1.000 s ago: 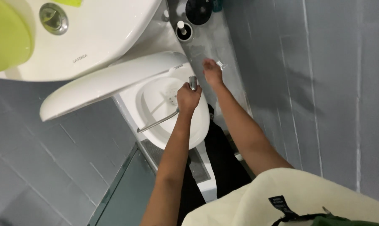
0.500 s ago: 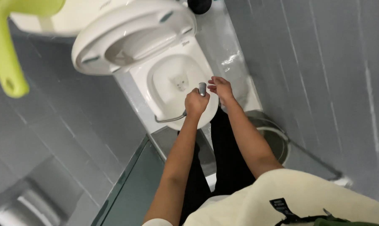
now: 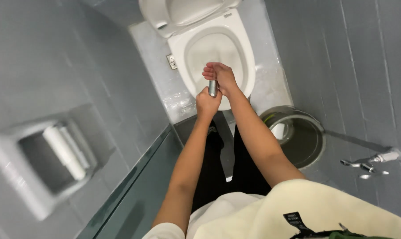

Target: Cleaning the toilet bowl and rim using a brush, a water scoop, and a handheld bidet sprayer.

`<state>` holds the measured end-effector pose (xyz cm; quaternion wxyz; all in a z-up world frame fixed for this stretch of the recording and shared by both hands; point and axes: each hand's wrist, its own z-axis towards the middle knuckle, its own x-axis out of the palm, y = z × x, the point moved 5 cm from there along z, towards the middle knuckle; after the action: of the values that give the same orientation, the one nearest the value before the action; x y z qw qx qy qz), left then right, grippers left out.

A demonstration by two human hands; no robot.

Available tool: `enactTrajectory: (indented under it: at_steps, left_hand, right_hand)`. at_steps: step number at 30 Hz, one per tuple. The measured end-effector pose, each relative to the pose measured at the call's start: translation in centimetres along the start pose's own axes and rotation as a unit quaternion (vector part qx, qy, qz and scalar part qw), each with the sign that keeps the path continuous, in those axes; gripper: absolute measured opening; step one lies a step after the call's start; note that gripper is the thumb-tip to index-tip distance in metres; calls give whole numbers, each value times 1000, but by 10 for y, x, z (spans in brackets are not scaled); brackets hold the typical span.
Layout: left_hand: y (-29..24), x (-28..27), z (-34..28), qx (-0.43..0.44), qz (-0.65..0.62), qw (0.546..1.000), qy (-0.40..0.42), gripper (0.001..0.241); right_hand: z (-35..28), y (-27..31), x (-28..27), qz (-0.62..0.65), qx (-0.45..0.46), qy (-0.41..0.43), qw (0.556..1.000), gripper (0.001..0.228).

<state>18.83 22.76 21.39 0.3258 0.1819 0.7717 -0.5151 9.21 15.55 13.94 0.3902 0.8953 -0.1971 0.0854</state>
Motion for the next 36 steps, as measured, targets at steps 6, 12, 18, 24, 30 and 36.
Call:
enactTrajectory:
  at_steps: [6,12,18,24,30,36]
  left_hand:
    - [-8,-70,-4,-60,-5,994,86,35]
    - [-17,-109,14,108,-39,993,-32,22]
    - [-34,-149,21,133,-63,979,-142,22]
    - [-27,-147,21,44,-63,990,-120,24]
    - [-21,-140,12,16,-78,992,-100,25]
    - [-23,-149,4,7,-86,994,-72,27]
  right_hand:
    - [-33,22,54,16,-32,34,999,30]
    - [-63,77,99,50,-41,65,996,32]
    - [-73,106,105,-7,-30,126,992,45]
    - [-86,103,95,-56,-2,123,991,46]
    - [-94,102,105,-73,3,133,988,43]
    - [-93,99,124,-98,-15,136,986,40]
